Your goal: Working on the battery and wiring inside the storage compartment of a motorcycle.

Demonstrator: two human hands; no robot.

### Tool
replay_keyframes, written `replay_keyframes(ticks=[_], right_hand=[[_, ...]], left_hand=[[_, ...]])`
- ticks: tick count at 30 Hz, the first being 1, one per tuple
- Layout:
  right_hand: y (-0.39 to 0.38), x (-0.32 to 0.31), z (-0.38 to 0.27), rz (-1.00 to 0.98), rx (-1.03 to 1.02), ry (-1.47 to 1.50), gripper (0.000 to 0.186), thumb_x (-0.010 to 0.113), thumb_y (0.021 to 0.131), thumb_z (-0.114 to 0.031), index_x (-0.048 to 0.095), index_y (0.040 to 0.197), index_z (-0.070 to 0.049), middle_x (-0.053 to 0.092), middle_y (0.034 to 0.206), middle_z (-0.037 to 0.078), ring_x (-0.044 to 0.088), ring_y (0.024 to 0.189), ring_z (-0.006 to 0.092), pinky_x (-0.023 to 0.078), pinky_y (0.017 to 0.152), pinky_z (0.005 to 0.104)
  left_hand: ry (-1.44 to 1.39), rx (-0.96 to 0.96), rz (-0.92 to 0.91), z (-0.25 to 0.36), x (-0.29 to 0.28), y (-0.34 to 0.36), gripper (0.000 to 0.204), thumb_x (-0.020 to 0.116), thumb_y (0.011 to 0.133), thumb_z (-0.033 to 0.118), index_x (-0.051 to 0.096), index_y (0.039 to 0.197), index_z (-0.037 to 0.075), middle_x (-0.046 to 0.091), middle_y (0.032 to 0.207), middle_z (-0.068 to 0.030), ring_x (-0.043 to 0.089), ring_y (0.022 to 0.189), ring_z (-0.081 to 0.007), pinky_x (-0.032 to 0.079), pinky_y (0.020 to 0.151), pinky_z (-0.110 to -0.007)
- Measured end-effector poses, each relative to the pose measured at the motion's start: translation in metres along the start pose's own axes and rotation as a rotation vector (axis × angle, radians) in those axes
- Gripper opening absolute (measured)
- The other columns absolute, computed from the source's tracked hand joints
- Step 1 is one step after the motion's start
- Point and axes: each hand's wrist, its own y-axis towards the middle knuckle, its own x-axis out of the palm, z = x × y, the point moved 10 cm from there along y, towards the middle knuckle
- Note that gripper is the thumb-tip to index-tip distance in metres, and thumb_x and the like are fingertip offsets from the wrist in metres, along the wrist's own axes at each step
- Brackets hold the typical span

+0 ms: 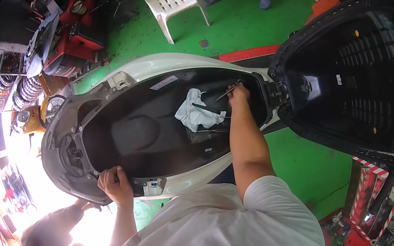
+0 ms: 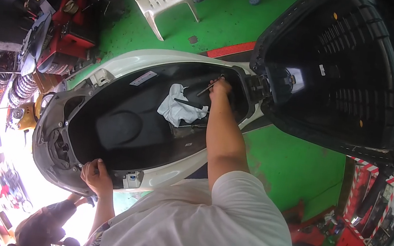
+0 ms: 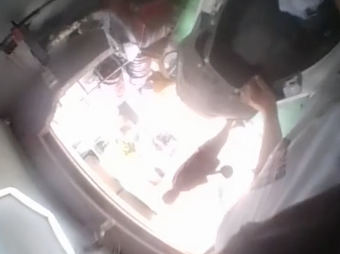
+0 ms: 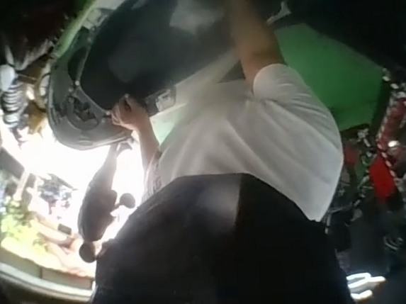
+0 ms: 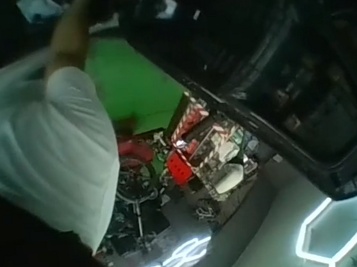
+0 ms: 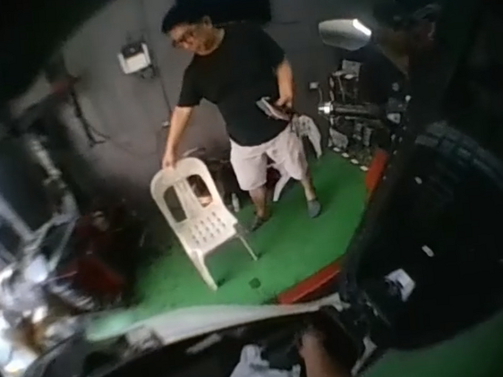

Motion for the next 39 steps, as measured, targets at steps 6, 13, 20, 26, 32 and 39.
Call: replay_keyframes(ticks=[6,13,20,26,32,39], right_hand=[[0.005,0.002,-0.002,0.168,-0.015,0.087,0.005,0.058,0.095,-0.011,0.058,0.095,-0.006,0.058,0.081,0.007,0.06,0.069,0.0205,0.055,0.064,0.0364],[0.008,0.017,0.001,0.19,0.031,0.248,0.005,0.054,0.092,-0.004,0.057,0.096,-0.003,0.06,0.08,0.011,0.061,0.067,0.0251,0.054,0.065,0.0425],[0.009,0.017,0.012,0.342,0.034,0.26,0.015,0.059,0.089,-0.01,0.065,0.084,0.003,0.067,0.069,0.014,0.06,0.048,0.0213,0.045,0.04,0.0333],[0.013,0.008,0.008,0.419,0.008,0.179,0.022,0.061,0.089,-0.016,0.067,0.076,0.0,0.069,0.068,0.015,0.061,0.046,0.0228,0.045,0.039,0.0345],[0.033,0.008,-0.063,0.174,-0.362,-0.931,0.019,0.051,0.092,-0.011,0.065,0.102,-0.004,0.066,0.108,0.014,0.065,0.092,0.0323,0.051,0.075,0.0453],[0.017,0.02,-0.07,0.075,-0.875,-1.647,0.03,0.048,0.096,-0.024,0.068,0.106,-0.004,0.069,0.109,0.019,0.068,0.099,0.0335,0.053,0.085,0.0465]], left_hand=[[0.011,-0.024,-0.03,-0.002,0.003,-0.001,0.012,0.066,0.086,0.017,0.068,0.081,0.006,0.065,0.08,-0.0034,0.059,0.09,-0.0238,0.038,0.093,-0.042],[0.024,-0.028,-0.05,-0.01,0.009,-0.004,0.016,0.066,0.087,0.019,0.07,0.085,0.004,0.065,0.086,-0.0083,0.058,0.095,-0.0272,0.038,0.093,-0.043],[0.043,-0.069,-0.084,-0.012,0.012,-0.004,0.02,0.066,0.087,0.022,0.071,0.086,0.003,0.066,0.089,-0.0093,0.058,0.097,-0.0286,0.038,0.094,-0.043],[0.044,-0.078,-0.091,-0.014,0.015,-0.003,0.02,0.066,0.088,0.022,0.071,0.086,0.003,0.066,0.089,-0.0098,0.058,0.097,-0.0286,0.038,0.096,-0.044],[0.028,-0.081,-0.1,-0.014,0.016,-0.003,0.019,0.066,0.088,0.021,0.071,0.086,0.003,0.066,0.089,-0.0091,0.057,0.098,-0.0279,0.038,0.095,-0.043],[0.013,-0.061,-0.053,-0.003,0.008,0.001,0.017,0.066,0.088,0.02,0.07,0.085,0.004,0.064,0.086,-0.0073,0.057,0.096,-0.0269,0.038,0.093,-0.042]])
